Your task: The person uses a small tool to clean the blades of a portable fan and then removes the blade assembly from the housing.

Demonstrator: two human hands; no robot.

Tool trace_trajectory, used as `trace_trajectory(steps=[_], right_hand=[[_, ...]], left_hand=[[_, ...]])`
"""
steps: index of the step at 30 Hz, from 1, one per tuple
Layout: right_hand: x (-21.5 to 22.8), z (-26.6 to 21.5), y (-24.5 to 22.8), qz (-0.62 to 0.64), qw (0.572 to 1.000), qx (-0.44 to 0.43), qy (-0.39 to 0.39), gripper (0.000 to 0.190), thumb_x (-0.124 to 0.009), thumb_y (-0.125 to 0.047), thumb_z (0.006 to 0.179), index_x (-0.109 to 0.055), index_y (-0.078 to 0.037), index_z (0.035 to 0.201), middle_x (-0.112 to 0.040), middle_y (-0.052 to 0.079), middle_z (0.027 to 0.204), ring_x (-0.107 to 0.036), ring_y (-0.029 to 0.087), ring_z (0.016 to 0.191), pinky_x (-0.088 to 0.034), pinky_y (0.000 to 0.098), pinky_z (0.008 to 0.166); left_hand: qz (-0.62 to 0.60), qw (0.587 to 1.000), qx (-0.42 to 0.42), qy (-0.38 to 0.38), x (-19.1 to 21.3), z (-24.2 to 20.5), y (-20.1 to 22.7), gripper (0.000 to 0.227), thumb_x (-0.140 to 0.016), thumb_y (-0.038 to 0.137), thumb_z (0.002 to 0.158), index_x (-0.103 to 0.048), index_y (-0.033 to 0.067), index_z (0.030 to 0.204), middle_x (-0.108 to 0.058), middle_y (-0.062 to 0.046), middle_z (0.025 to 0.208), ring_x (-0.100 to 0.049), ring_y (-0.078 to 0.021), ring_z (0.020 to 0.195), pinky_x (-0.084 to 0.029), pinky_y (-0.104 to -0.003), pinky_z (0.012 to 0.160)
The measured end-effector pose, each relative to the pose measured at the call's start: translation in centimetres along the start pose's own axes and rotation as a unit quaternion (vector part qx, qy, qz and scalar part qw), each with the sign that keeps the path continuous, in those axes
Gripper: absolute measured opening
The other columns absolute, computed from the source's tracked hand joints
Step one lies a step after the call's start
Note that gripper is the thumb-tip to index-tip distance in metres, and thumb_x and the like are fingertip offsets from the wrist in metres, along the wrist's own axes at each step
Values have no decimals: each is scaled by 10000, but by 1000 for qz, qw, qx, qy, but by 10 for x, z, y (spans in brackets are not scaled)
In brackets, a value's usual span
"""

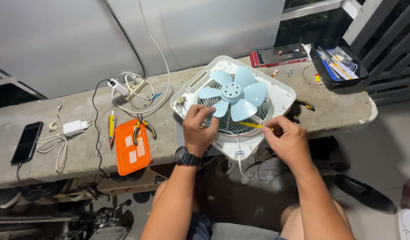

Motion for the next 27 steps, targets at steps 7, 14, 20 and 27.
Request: trace_trajectory(steps=[7,14,20,27], right_hand=[[10,2,15,57,998,-19,32,124,-852,-76,907,-820,-123,1018,-768,55,793,-672,120,708,-560,298,661],[-3,-2,-15,44,991,111,52,227,-883,1,886,-883,-155,1052,-782,88,921,-732,184,759,-579,299,657],[-19,2,-14,1,987,150,53,253,-875,-27,877,-908,-199,1058,-765,88,868,-706,208,694,-562,317,633],[57,16,34,-34,994,13,105,189,-838,-114,1013,-874,-139,1197,-760,-7,1020,-632,83,841,-496,231,820]], left_hand=[[-40,999,0,-9,-7,-10,-1,206,-788,37,825,-842,150,988,-697,-27,845,-741,-282,759,-630,-386,697],[-61,998,6,-19,-12,-12,-1,180,-833,95,839,-846,189,992,-710,-18,837,-764,-267,761,-645,-376,704],[-72,997,4,-22,-11,-13,-5,174,-838,104,850,-846,195,998,-711,-21,841,-760,-263,773,-647,-381,726],[-61,997,-45,-16,8,0,-10,180,-785,-33,892,-817,34,1056,-737,-111,989,-707,-239,898,-647,-360,811]])
Point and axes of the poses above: each hand's wrist, its own z-axis towards the middle knuckle, its own x-axis out of the back of the hand, y = z × x, the point moved 6 cm from there along z, towards the middle knuckle
